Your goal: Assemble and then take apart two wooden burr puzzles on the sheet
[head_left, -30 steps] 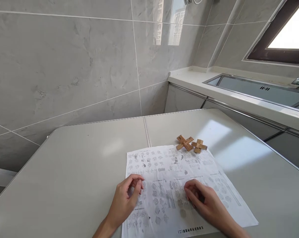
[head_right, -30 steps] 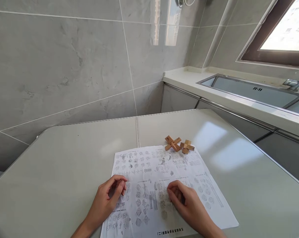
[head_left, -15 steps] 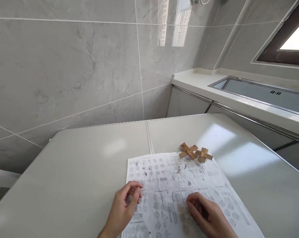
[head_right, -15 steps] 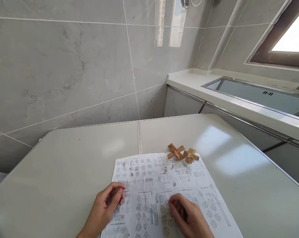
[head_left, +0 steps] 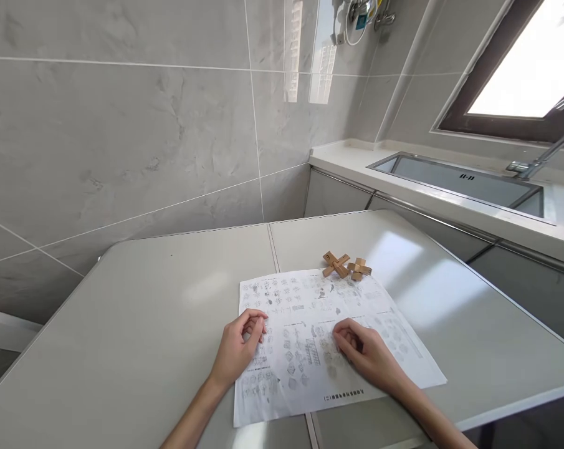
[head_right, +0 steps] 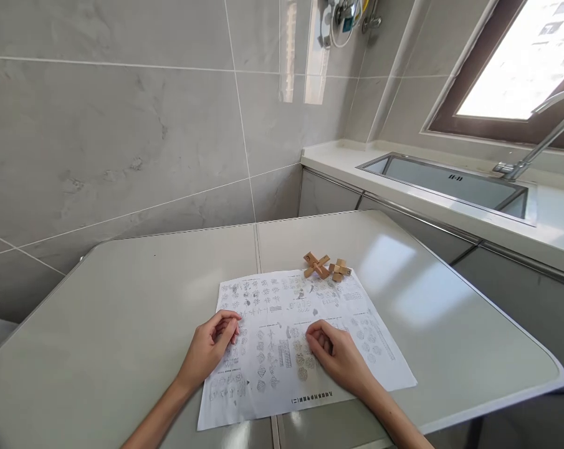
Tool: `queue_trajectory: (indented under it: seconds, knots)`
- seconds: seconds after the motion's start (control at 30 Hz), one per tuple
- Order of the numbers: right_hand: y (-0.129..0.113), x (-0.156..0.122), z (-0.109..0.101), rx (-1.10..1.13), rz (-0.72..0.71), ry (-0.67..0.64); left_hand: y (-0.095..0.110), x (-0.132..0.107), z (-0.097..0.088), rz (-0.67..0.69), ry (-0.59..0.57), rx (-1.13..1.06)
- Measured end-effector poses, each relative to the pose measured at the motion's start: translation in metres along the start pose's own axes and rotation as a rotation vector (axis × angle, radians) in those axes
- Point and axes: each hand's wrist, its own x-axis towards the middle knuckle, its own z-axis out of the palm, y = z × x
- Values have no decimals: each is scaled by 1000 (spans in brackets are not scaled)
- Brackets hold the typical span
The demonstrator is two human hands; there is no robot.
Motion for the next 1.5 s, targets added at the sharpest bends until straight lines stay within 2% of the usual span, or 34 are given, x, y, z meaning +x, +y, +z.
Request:
queue_trajectory:
  seconds: [0.37,1.5]
  knots:
    - [-8,2,-2,52,-47,25,3,2,1,37,29,16]
    - [-8,5,-2,33,-40,31,11,1,2,42,53,49]
